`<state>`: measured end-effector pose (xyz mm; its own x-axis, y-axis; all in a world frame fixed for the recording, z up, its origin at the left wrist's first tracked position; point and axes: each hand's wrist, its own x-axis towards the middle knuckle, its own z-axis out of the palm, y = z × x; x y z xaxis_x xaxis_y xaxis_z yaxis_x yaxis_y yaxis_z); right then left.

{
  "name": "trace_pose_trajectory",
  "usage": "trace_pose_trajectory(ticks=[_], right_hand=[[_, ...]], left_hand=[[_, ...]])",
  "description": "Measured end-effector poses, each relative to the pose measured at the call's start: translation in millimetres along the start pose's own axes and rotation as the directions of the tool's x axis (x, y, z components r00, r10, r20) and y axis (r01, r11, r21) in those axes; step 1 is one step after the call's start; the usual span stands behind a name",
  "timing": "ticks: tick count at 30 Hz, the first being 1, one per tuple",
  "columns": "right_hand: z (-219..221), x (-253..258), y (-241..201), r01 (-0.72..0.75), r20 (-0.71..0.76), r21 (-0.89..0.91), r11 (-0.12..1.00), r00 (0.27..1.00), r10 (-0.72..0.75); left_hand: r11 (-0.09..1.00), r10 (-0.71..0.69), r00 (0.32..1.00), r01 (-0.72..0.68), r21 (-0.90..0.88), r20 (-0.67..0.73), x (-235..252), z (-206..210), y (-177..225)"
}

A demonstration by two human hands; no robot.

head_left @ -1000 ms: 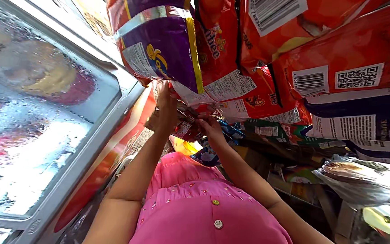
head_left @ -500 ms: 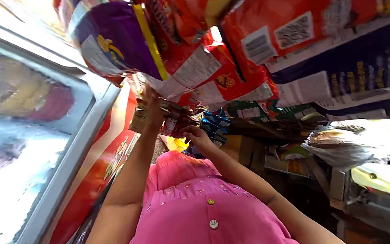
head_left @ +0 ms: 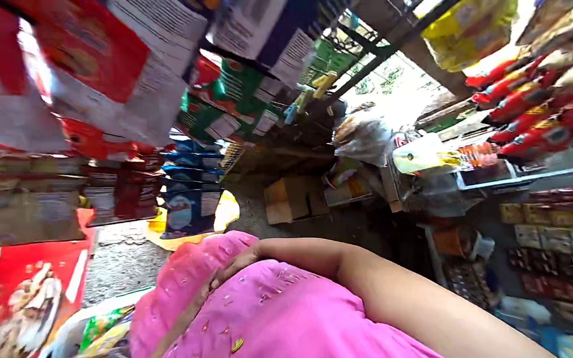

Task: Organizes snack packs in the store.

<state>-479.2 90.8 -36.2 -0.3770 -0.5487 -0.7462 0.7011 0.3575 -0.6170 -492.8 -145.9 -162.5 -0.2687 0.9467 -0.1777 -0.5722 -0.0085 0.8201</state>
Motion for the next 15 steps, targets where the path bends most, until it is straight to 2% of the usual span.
trace_pose_trajectory(ticks=[1,2,3,4,5,6,8,9,10,11,13,15], right_hand=[[5,-4,16,-0.057,0.005,-0.031,0.998,0.998,0.058],[11,-8,34,-0.096,0.018,-0.045,0.994,0.995,0.097],[19,-13,55,-0.108,0.038,-0.056,0.993,0.993,0.111],[26,-16,80,-0.101,0.056,-0.072,0.992,0.993,0.106],[32,-17,108,-0.093,0.072,-0.098,0.991,0.992,0.100],[38,-20,134,-0.105,0.089,-0.108,0.989,0.989,0.115],[55,-35,171,-0.238,0.087,-0.043,0.970,0.967,0.241],[64,-43,187,-0.316,0.071,0.003,0.949,0.946,0.315],[73,-49,205,-0.363,0.053,0.043,0.931,0.931,0.360],[81,-54,226,-0.367,0.035,0.055,0.929,0.930,0.365],[97,-49,280,-0.248,-0.024,-0.004,0.969,0.969,0.248],[118,-46,327,-0.157,-0.115,-0.093,0.983,0.983,0.146]], left_hand=[[0.970,-0.241,0.970,0.240,-0.023,-0.023,-1,25,22],[0.819,-0.570,0.808,0.573,-0.032,-0.149,11,62,59],[0.716,-0.685,0.701,0.698,-0.005,-0.198,19,86,61],[0.800,-0.585,0.801,0.596,0.069,-0.130,6,93,27],[0.923,-0.357,0.932,0.362,0.134,-0.060,-11,91,-34],[0.936,-0.273,0.958,0.287,0.204,-0.093,-20,98,-78],[0.749,-0.464,0.852,0.524,0.405,-0.244,-28,125,-106],[0.659,-0.503,0.805,0.593,0.463,-0.315,-30,138,-112],[0.596,-0.493,0.790,0.611,0.520,-0.364,-35,146,-126],[0.543,-0.454,0.798,0.601,0.587,-0.398,-42,152,-144],[0.471,-0.458,0.788,0.608,0.639,-0.412,-54,160,-166],[0.496,-0.513,0.775,0.619,0.609,-0.370,-67,166,-194]])
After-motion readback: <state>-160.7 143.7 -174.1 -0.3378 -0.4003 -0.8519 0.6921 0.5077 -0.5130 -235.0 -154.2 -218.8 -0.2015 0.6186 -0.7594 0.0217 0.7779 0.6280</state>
